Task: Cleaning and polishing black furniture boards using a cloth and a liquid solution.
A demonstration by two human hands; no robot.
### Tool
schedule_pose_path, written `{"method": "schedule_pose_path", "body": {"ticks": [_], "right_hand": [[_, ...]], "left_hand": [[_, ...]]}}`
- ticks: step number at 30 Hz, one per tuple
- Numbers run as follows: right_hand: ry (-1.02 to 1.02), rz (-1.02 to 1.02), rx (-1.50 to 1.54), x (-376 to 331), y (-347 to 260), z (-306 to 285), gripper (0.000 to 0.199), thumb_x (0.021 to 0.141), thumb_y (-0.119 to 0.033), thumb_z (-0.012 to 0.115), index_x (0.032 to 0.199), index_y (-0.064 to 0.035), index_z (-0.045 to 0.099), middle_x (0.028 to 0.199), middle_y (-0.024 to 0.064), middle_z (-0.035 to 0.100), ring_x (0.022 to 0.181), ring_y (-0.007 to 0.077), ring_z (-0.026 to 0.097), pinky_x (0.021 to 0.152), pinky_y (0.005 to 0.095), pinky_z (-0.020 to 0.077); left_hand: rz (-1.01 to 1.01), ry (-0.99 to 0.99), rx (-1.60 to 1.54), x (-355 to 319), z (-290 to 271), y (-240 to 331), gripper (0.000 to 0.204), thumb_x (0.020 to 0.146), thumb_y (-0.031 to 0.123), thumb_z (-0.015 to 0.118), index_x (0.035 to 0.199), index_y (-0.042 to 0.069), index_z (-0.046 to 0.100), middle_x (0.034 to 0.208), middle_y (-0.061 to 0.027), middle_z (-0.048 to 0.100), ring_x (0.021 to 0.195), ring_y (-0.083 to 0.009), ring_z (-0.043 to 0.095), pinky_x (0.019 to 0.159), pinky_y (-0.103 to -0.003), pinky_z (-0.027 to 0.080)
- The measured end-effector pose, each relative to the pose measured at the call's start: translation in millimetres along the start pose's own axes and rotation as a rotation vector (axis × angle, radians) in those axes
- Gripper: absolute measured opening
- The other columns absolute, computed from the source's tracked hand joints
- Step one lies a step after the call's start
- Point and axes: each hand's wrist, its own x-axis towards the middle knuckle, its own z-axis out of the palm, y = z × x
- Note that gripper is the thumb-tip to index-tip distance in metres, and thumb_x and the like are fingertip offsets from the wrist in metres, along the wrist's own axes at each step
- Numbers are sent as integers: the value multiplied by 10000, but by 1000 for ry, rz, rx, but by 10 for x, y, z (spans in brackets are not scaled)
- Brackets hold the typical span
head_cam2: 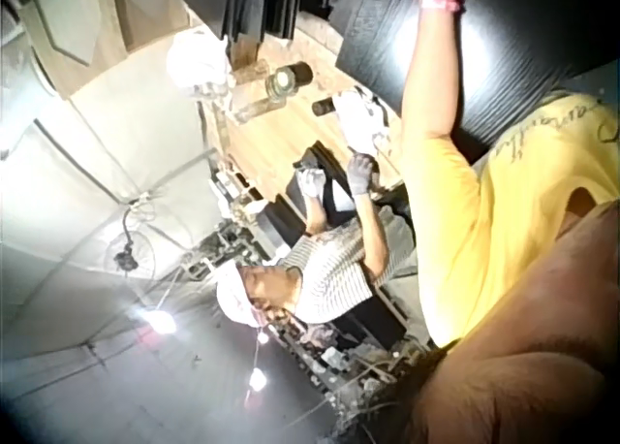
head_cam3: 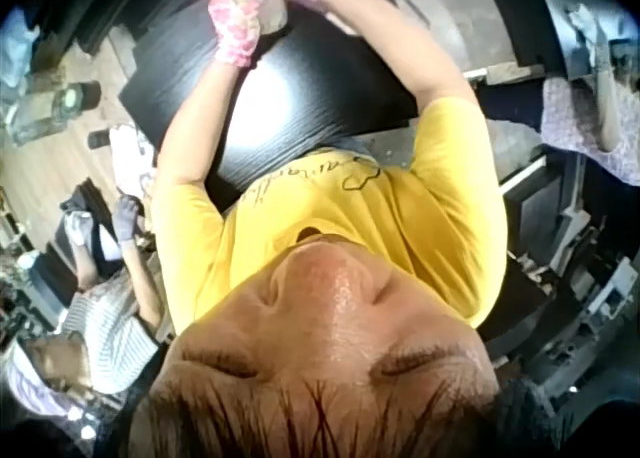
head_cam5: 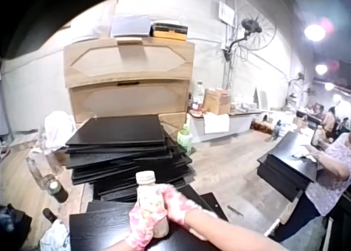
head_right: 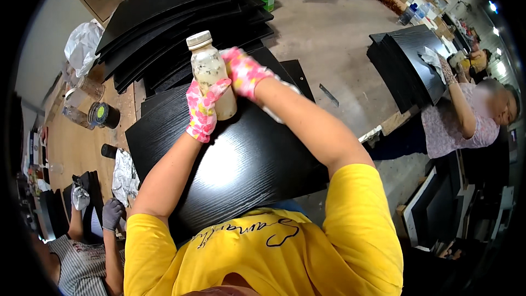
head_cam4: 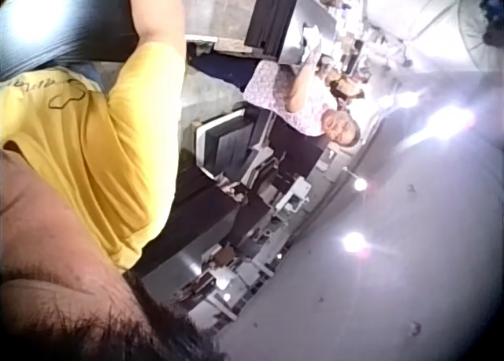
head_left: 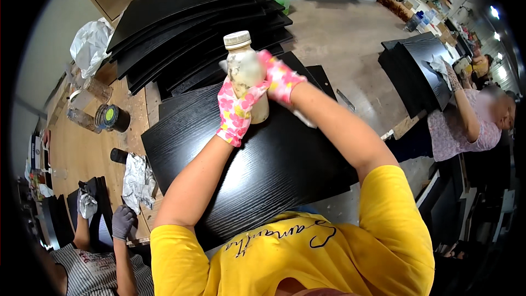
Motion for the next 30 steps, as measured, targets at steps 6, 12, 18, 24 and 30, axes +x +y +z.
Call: {"method": "schedule_pose_path", "body": {"ticks": [6, 12, 18, 24, 30], "right_hand": [[332, 89, -465, -95, 322, -233, 273, 915, -45, 493, 1111, -5, 678, 1072, 188, 691, 921, 284, 669, 856, 385, 530], [18, -346, -684, 112, 864, 157, 340, 889, -106, 540, 1213, -81, 639, 1343, 200, 533, 1218, 359, 535, 1038, 386, 440], [449, 168, -282, 155, 228, 232, 211, 901, -29, 495, 1026, -37, 664, 893, 162, 692, 806, 271, 685, 690, 371, 551], [-14, -766, -231, 85, -688, 1527, 328, 822, 43, 540, 1110, -62, 656, 1003, 81, 700, 868, 177, 676, 738, 294, 561], [374, 67, -234, 62, 75, 428, 251, 911, -38, 477, 1026, -107, 690, 904, 36, 687, 697, 115, 619, 603, 246, 505]], "left_hand": [[-40, 91, -82, 48, -11, 48, 378, 823, 122, 775, 1109, 2, 558, 860, -114, 658, 693, -235, 680, 603, -343, 575], [-24, 34, 129, -511, -824, 603, 588, 806, 206, 818, 1274, 29, 511, 1135, -97, 632, 985, -204, 633, 839, -322, 528], [117, 88, 464, -1562, -1715, 674, 702, 813, 361, 796, 1328, 22, 463, 1205, -110, 596, 1145, -256, 583, 974, -391, 501], [53, 92, 200, -1604, -1642, 623, 722, 711, 255, 880, 1265, 20, 481, 1068, -106, 618, 969, -224, 643, 865, -367, 538], [-32, 186, -169, -1622, -1577, 755, 607, 790, 147, 803, 1282, -10, 483, 1134, -150, 627, 1038, -287, 653, 918, -415, 543]]}}
